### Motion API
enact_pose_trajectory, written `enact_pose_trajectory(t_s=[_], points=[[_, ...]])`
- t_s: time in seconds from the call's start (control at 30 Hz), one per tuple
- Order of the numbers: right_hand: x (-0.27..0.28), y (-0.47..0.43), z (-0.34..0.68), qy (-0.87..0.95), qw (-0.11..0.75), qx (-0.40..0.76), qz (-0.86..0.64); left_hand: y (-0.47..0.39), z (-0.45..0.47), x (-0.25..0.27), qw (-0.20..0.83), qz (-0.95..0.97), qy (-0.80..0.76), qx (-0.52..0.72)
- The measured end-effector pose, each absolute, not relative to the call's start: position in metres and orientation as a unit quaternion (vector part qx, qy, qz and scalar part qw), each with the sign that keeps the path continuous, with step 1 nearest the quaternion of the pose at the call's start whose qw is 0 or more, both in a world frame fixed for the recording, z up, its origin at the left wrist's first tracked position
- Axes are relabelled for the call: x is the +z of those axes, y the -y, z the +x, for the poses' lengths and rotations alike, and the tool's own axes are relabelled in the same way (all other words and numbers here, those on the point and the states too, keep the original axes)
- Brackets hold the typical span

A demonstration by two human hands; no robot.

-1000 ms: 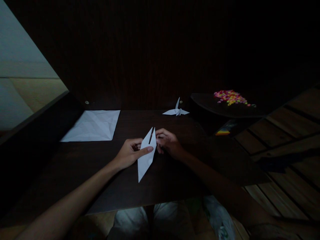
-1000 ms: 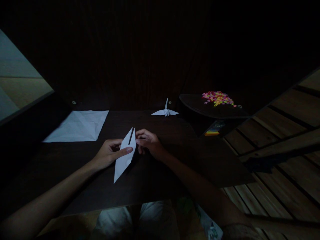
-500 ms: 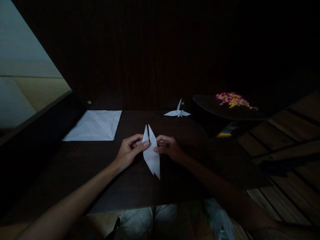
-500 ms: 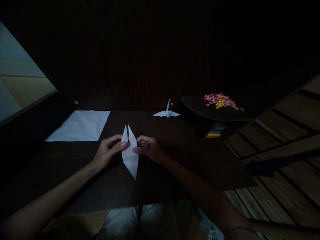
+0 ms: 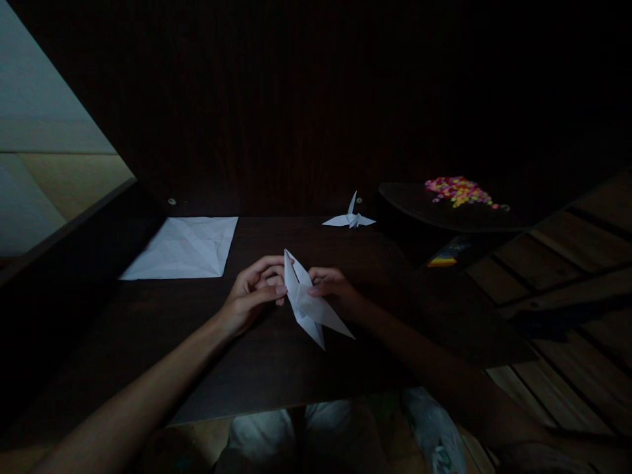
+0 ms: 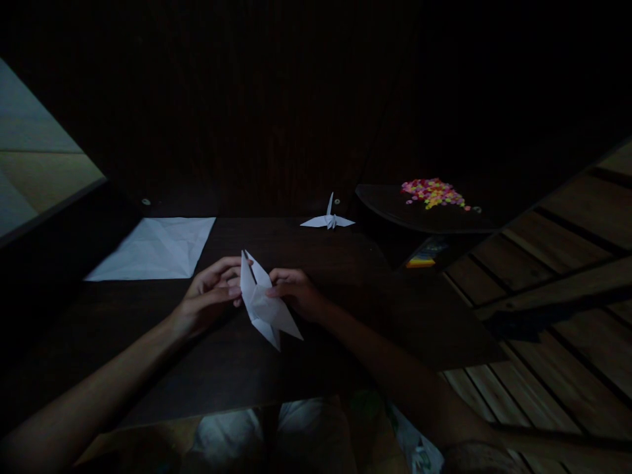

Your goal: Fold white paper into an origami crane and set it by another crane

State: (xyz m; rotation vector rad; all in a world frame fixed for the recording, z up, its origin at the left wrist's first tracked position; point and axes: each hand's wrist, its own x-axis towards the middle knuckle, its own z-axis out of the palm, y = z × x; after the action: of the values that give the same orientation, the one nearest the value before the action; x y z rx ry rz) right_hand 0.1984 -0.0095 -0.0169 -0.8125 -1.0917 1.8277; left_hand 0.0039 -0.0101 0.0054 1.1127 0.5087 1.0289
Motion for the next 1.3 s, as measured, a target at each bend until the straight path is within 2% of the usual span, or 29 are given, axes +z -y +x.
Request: enact_pose_trajectory(t_s=[0.5, 0.93, 1.3], points=[[-0.0155, 0.0115, 0.1949, 0.463, 0.4, 0.71, -0.349, 0.0067, 0.0022, 0.0012, 0.67, 0.526, -0.247, 0.462], [-0.0128, 0.0118, 0.195, 0.493, 0.47, 0.621, -0.389, 0.0009, -0.0007, 0.0034, 0.538, 0.63, -0.286, 0.481], [-0.0131, 0.0128, 0.1971, 0.538, 0.482, 0.567, -0.396, 0.0012, 0.0003, 0.0022, 0.514, 0.646, -0.314, 0.469]])
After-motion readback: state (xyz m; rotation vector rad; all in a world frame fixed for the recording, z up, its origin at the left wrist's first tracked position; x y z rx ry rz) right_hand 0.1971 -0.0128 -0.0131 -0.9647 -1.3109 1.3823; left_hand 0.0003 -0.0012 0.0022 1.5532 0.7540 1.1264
